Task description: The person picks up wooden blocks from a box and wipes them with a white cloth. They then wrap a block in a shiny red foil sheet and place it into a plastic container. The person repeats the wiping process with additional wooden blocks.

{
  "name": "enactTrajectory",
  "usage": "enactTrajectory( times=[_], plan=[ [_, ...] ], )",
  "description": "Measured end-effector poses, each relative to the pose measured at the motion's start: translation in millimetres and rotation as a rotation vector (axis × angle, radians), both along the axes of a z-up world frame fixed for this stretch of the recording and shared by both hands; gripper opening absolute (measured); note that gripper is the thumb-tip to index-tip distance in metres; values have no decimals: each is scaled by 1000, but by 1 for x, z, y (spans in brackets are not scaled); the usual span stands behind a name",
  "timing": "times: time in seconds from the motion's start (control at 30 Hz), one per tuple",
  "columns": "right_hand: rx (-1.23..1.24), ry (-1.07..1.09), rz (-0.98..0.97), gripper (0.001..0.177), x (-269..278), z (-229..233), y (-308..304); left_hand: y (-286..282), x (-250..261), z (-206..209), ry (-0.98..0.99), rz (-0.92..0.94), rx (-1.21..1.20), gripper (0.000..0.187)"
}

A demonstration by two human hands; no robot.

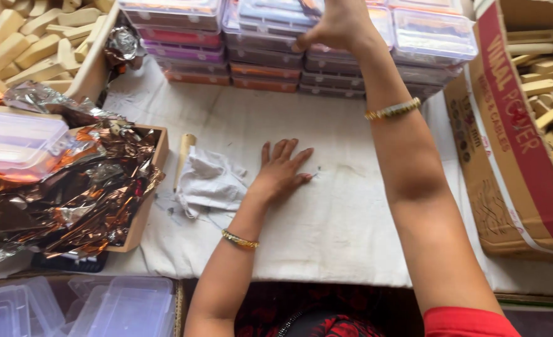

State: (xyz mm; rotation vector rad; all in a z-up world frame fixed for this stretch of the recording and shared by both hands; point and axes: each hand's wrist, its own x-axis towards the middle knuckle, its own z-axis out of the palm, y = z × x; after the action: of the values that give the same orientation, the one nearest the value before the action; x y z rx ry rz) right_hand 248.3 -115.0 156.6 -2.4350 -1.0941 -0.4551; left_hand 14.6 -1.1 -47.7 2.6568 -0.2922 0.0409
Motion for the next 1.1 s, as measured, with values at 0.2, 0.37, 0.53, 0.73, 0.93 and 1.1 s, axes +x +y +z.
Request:
enactTrajectory(
  times=[0.2, 0.37, 0.53, 0.73, 0.93, 1.1],
  plan=[
    [116, -120, 73, 73, 41, -36, 46, -1, 2, 4, 38, -6, -3, 68],
    [160, -155, 19, 66, 27, -47, 48, -7, 0, 6, 66, -11, 22, 67],
    [117, -299, -57, 67, -26, -33, 45, -5, -1, 7, 44, -7, 29, 66],
    [-152, -391, 88, 62, -81, 6, -17, -4, 3, 4, 29, -30, 39, 65],
    [-276, -306, 116, 63, -167, 94, -127, -5, -1, 7, 10, -25, 43, 63],
    [-229, -246, 47, 57, -126, 88, -311, -7, -5, 10, 24, -21, 37, 64]
  ],
)
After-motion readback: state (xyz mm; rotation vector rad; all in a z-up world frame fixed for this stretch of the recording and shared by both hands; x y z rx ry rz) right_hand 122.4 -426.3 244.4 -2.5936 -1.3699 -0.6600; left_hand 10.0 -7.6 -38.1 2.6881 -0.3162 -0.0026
